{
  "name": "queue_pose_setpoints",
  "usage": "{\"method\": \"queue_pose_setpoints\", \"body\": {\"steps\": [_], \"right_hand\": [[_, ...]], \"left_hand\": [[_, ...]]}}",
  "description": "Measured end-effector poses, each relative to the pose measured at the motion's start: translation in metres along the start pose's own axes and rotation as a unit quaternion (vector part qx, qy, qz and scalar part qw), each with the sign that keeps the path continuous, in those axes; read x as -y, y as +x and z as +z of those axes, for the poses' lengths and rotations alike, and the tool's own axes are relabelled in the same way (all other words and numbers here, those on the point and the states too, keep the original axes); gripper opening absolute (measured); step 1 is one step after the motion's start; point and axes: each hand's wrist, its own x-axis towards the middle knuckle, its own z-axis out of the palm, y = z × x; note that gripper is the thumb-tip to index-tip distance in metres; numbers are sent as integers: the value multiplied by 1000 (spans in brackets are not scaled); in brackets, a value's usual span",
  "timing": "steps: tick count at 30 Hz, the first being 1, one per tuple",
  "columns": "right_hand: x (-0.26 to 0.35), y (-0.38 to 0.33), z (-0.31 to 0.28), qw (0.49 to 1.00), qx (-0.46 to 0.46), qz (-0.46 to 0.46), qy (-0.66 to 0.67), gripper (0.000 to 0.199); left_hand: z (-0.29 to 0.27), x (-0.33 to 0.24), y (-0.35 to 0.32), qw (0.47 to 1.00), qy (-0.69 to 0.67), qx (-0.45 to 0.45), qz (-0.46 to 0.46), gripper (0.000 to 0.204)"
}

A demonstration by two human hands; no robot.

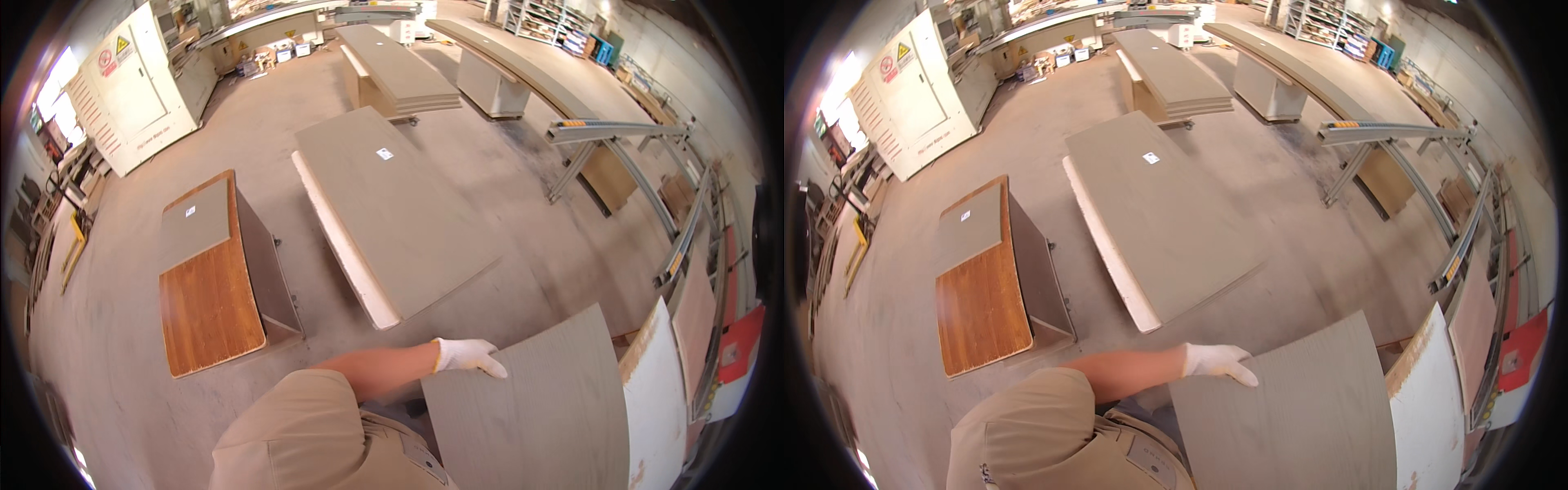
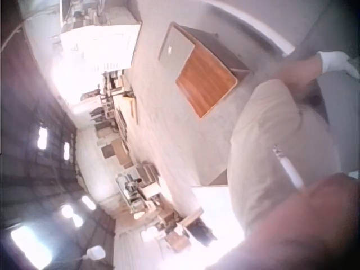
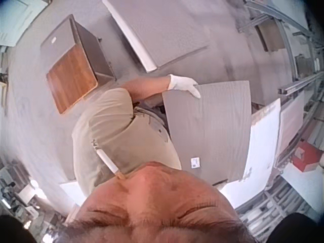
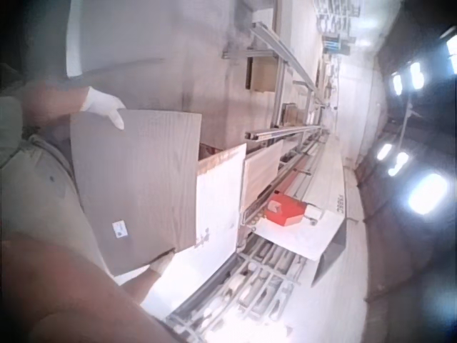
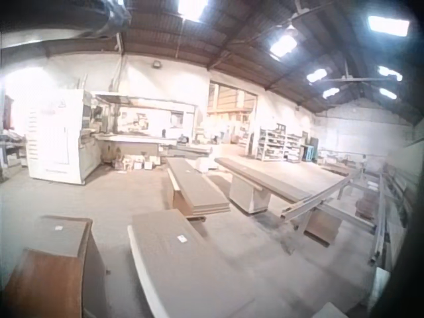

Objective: The person repeatedly picks up flat wood panels from a conveyor and stacks them on a nearby table. The person handles the panels one at a time, placing them in a growing pile.

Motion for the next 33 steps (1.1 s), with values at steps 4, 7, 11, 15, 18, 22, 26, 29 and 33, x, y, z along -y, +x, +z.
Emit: {"method": "queue_pose_setpoints", "body": {"steps": [4,7,11,15,18,22,26,29,33], "right_hand": [[62,-18,67,998,38,-32,39,74],[108,-35,129,992,85,-64,62,73],[162,-62,231,976,170,-107,80,73],[196,-99,363,953,266,-126,69,72],[206,-129,483,932,338,-128,12,74],[194,-148,661,882,417,-170,-135,76],[175,-314,799,814,453,-226,-285,79],[119,-349,881,799,485,-157,-318,80],[105,-438,925,742,508,-176,-400,80]], "left_hand": [[-41,7,-74,997,-28,-72,31,70],[-81,35,-141,977,60,-198,54,85],[-142,96,-251,967,-64,-216,121,90],[-168,136,-403,919,-229,-252,198,63],[-183,204,-509,882,-236,-359,196,58],[-155,248,-635,792,-318,-496,159,59],[-123,328,-719,689,-391,-594,140,59],[-113,379,-752,655,-392,-634,127,57],[-105,419,-777,609,-410,-670,114,55]]}}
